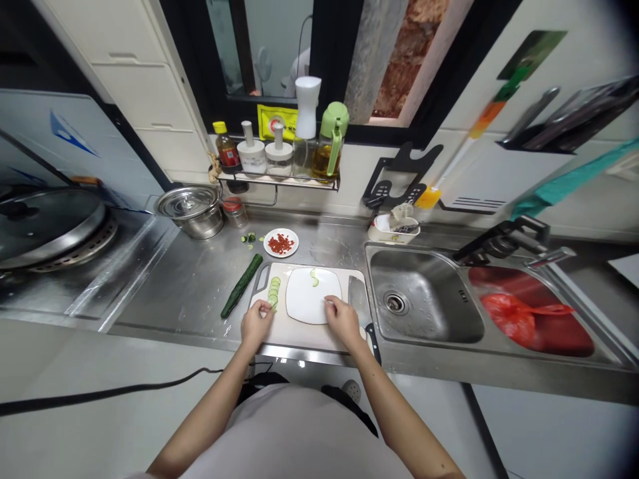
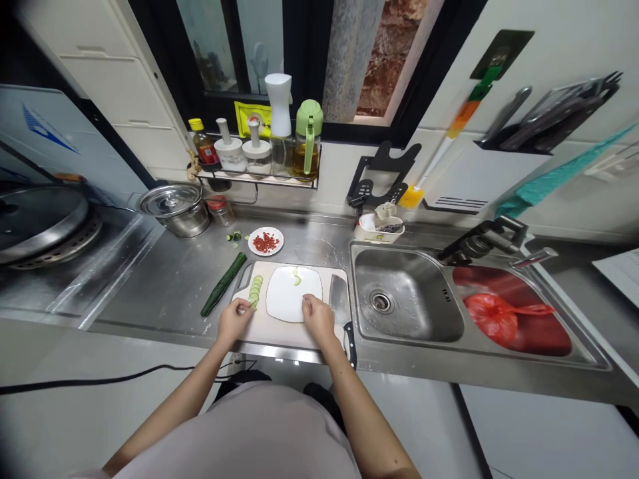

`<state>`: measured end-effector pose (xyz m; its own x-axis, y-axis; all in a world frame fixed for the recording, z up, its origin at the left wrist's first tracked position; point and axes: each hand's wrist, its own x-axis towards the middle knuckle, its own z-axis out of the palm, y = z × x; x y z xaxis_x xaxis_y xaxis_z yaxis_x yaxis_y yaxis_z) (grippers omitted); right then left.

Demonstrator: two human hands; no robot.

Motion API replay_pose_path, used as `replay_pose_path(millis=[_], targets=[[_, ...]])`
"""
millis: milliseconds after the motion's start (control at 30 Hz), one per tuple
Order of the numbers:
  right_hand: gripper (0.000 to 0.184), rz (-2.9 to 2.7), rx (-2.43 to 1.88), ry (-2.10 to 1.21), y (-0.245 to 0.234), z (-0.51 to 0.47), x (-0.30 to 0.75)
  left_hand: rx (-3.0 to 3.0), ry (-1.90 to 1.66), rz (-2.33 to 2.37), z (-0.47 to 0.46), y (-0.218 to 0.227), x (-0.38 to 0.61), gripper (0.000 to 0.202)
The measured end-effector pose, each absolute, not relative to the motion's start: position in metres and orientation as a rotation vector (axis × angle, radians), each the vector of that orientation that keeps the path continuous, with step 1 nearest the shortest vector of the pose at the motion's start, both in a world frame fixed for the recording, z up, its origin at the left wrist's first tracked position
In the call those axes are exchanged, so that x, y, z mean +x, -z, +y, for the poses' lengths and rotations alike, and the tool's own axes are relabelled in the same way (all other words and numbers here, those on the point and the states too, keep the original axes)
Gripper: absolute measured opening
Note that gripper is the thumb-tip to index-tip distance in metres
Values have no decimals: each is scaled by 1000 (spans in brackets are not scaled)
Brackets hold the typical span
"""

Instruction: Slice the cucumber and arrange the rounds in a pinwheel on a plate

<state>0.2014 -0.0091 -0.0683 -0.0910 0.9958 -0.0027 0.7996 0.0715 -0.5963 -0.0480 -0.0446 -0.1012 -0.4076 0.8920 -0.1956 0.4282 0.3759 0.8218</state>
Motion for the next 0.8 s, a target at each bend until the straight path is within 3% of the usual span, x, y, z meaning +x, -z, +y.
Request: replay_pose_path(millis=[133, 300, 533, 800], targets=[[25, -1935, -1528, -792, 44, -5, 181, 927, -1152, 1520, -30, 79, -40, 32], [17, -1953, -1196, -881, 18, 5, 159, 939, -1171, 1322, -16, 39, -23, 30], [14, -1956, -1128, -771, 7, 9, 159, 955, -1207, 1339, -11, 25, -9, 35], [19, -2052, -998, -542, -2, 8, 174, 607, -967, 1133, -10, 4, 3, 52]])
